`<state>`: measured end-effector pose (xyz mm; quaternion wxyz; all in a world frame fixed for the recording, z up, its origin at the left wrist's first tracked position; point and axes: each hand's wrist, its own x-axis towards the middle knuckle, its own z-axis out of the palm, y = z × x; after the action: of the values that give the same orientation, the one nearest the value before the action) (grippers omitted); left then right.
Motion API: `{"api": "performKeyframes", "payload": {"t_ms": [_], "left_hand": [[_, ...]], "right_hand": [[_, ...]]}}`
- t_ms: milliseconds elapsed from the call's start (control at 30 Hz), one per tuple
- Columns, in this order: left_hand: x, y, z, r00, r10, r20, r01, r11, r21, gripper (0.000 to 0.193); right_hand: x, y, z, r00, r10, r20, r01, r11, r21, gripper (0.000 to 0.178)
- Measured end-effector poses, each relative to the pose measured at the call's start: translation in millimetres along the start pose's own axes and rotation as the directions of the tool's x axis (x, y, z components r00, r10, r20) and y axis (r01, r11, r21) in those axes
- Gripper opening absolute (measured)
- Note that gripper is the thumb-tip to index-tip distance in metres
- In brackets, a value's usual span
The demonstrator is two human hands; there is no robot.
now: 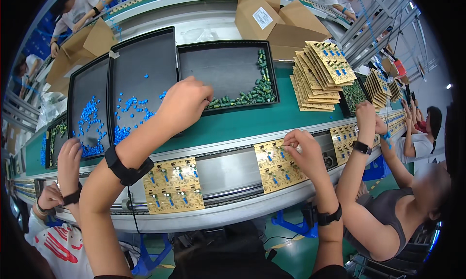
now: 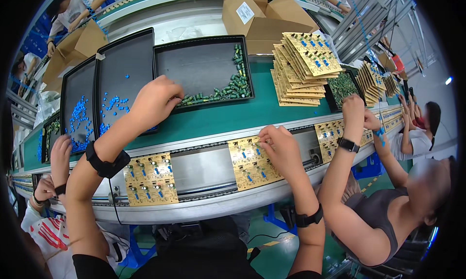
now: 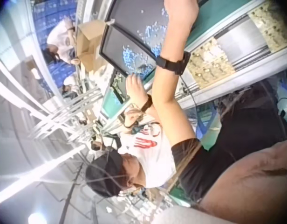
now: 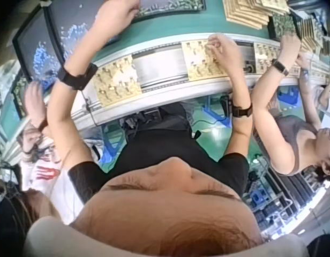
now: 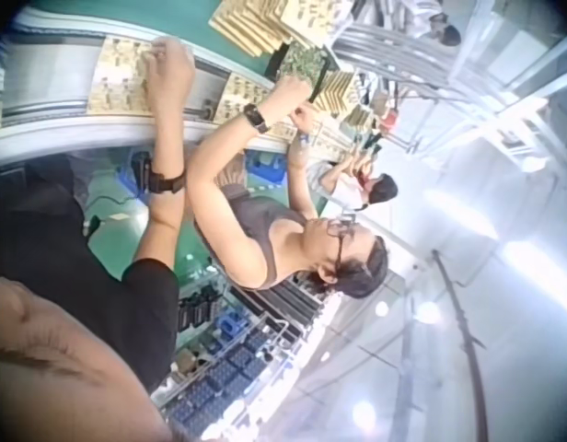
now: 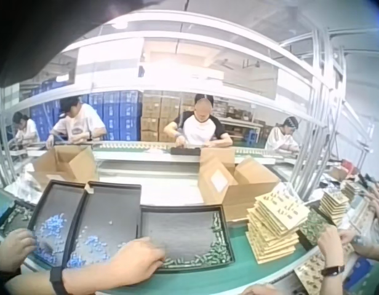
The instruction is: Manually placing electronic components onto circuit board panels at an assembly line station.
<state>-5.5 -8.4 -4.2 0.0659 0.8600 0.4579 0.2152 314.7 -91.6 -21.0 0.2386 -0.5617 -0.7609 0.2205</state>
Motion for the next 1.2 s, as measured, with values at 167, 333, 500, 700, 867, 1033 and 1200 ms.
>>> {"api": "performKeyframes", "payload": {"t_ms": [167, 333, 500, 700, 867, 1033, 1200], "left_hand": [[-5, 12, -2, 0.996, 0.07, -0.057, -0.066, 0.995, 0.068, 0.005], [-12, 34, -26, 0.928, -0.285, 0.242, 0.37, 0.787, -0.493, 0.012], [-23, 30, -36, 0.861, -0.204, 0.466, 0.508, 0.343, -0.79, 0.022], [-36, 35, -39, 0.836, -0.134, 0.533, 0.546, 0.104, -0.831, 0.02], [-44, 43, -36, 0.845, -0.157, 0.51, 0.534, 0.228, -0.814, 0.01], [-44, 54, -8, 0.925, -0.073, 0.373, 0.316, 0.694, -0.647, 0.011], [-43, 60, 11, 0.934, 0.02, 0.356, 0.147, 0.888, -0.436, 0.013]], "right_hand": [[16, -13, 1, 0.964, -0.215, 0.159, 0.257, 0.908, -0.331, 0.02], [21, -14, 10, 0.935, -0.256, 0.246, 0.345, 0.82, -0.457, 0.015], [22, -28, 25, 0.935, -0.275, 0.224, 0.334, 0.895, -0.295, 0.013], [26, -50, 44, 0.892, -0.401, 0.206, 0.438, 0.881, -0.179, 0.003], [76, -49, 24, 0.95, -0.298, 0.089, 0.287, 0.95, 0.121, 0.021], [130, -28, 36, 0.975, -0.131, -0.181, 0.045, 0.908, -0.416, 0.024], [139, -25, 50, 0.996, -0.084, -0.037, 0.065, 0.929, -0.365, 0.02]]}}
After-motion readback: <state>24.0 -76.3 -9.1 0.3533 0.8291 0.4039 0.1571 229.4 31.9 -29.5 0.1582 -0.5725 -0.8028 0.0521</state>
